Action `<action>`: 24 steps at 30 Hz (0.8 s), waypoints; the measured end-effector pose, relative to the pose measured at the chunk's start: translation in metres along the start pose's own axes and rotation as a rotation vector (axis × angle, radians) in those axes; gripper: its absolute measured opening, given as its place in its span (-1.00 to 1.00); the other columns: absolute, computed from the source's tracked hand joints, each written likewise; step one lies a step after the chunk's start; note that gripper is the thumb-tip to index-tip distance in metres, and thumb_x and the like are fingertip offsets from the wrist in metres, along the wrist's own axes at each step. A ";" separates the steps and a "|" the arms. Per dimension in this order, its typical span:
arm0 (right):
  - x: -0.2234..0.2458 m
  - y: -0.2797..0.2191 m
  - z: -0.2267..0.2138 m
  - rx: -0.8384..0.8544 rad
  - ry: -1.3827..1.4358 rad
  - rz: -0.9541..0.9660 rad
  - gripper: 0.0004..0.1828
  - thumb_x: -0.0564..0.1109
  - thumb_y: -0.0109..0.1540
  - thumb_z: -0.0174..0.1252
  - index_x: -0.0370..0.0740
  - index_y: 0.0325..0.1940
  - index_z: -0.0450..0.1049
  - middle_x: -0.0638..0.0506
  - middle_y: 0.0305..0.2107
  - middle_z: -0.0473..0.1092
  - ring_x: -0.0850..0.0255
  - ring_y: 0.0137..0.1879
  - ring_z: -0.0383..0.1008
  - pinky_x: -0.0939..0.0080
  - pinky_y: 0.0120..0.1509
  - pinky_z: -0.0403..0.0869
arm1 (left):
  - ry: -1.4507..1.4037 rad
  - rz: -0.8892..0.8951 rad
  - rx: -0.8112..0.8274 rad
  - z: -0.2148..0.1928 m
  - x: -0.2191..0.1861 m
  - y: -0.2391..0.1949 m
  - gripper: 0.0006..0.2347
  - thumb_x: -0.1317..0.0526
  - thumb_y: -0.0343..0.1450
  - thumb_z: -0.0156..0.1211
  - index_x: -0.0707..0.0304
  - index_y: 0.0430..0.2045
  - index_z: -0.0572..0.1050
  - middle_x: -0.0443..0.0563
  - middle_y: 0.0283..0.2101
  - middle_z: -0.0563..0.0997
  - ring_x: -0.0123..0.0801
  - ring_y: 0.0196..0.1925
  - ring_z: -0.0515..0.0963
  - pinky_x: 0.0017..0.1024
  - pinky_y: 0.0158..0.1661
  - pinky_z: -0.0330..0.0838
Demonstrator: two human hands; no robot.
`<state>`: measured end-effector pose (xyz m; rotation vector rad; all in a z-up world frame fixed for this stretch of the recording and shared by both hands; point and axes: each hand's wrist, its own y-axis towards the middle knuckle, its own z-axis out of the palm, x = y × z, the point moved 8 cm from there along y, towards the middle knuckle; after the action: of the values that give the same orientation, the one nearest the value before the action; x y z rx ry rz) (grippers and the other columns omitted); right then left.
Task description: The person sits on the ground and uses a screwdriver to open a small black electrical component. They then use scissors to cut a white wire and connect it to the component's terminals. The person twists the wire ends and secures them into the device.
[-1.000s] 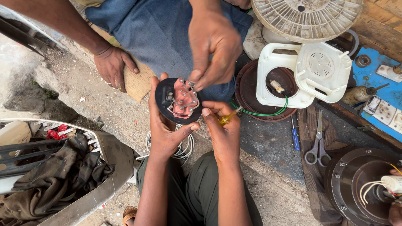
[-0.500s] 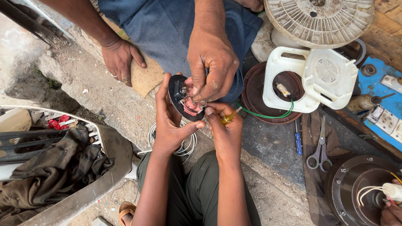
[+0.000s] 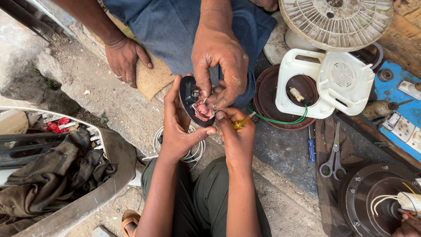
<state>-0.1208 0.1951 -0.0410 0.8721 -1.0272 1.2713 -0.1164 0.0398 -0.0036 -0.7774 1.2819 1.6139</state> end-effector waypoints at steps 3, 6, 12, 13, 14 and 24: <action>-0.001 -0.001 0.001 0.010 0.012 0.004 -0.89 -0.20 0.30 0.25 -0.33 -0.16 0.57 0.14 -0.45 0.45 0.51 -0.44 0.25 0.46 -0.41 0.19 | -0.029 -0.003 -0.011 -0.001 -0.001 0.000 0.09 0.27 0.17 0.67 0.26 0.55 -0.11 0.12 0.52 0.19 -0.20 0.55 0.31 -0.16 0.50 0.32; -0.002 -0.001 0.001 0.014 0.011 0.004 -0.89 -0.20 0.30 0.26 -0.33 -0.16 0.58 0.14 -0.45 0.44 0.51 -0.44 0.24 0.45 -0.40 0.19 | -0.049 -0.023 -0.014 -0.002 0.000 0.000 0.10 0.27 0.17 0.67 0.25 0.55 -0.11 0.13 0.51 0.20 -0.20 0.53 0.32 -0.17 0.50 0.33; -0.005 0.000 0.003 0.023 0.017 0.008 -0.88 -0.20 0.31 0.26 -0.32 -0.13 0.57 0.15 -0.42 0.46 0.53 -0.41 0.25 0.47 -0.36 0.21 | -0.058 -0.010 -0.039 -0.007 0.000 0.003 0.09 0.27 0.17 0.66 0.25 0.55 -0.11 0.13 0.54 0.16 -0.21 0.55 0.30 -0.18 0.51 0.31; -0.006 0.000 0.003 0.022 0.011 0.014 -0.88 -0.20 0.30 0.27 -0.32 -0.13 0.57 0.15 -0.43 0.46 0.53 -0.42 0.24 0.47 -0.38 0.20 | -0.056 -0.017 -0.041 -0.008 0.001 0.003 0.09 0.27 0.17 0.66 0.25 0.55 -0.11 0.14 0.54 0.17 -0.20 0.55 0.31 -0.17 0.51 0.31; -0.006 0.000 0.003 0.021 0.005 0.020 -0.88 -0.20 0.30 0.27 -0.32 -0.13 0.57 0.15 -0.43 0.45 0.52 -0.43 0.23 0.47 -0.39 0.19 | -0.055 -0.023 -0.043 -0.009 0.002 0.003 0.09 0.27 0.17 0.66 0.24 0.55 -0.11 0.15 0.53 0.18 -0.19 0.54 0.31 -0.17 0.50 0.32; -0.008 -0.001 0.012 0.051 -0.010 0.038 -0.89 -0.20 0.30 0.25 -0.30 -0.15 0.58 0.15 -0.45 0.45 0.51 -0.43 0.25 0.47 -0.40 0.21 | -0.084 -0.023 -0.052 -0.016 0.001 0.005 0.06 0.27 0.20 0.65 0.25 0.54 -0.11 0.17 0.56 0.14 -0.16 0.57 0.28 -0.16 0.52 0.29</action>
<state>-0.1210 0.1808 -0.0441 0.9024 -1.0269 1.3313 -0.1225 0.0244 -0.0072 -0.7461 1.1719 1.6498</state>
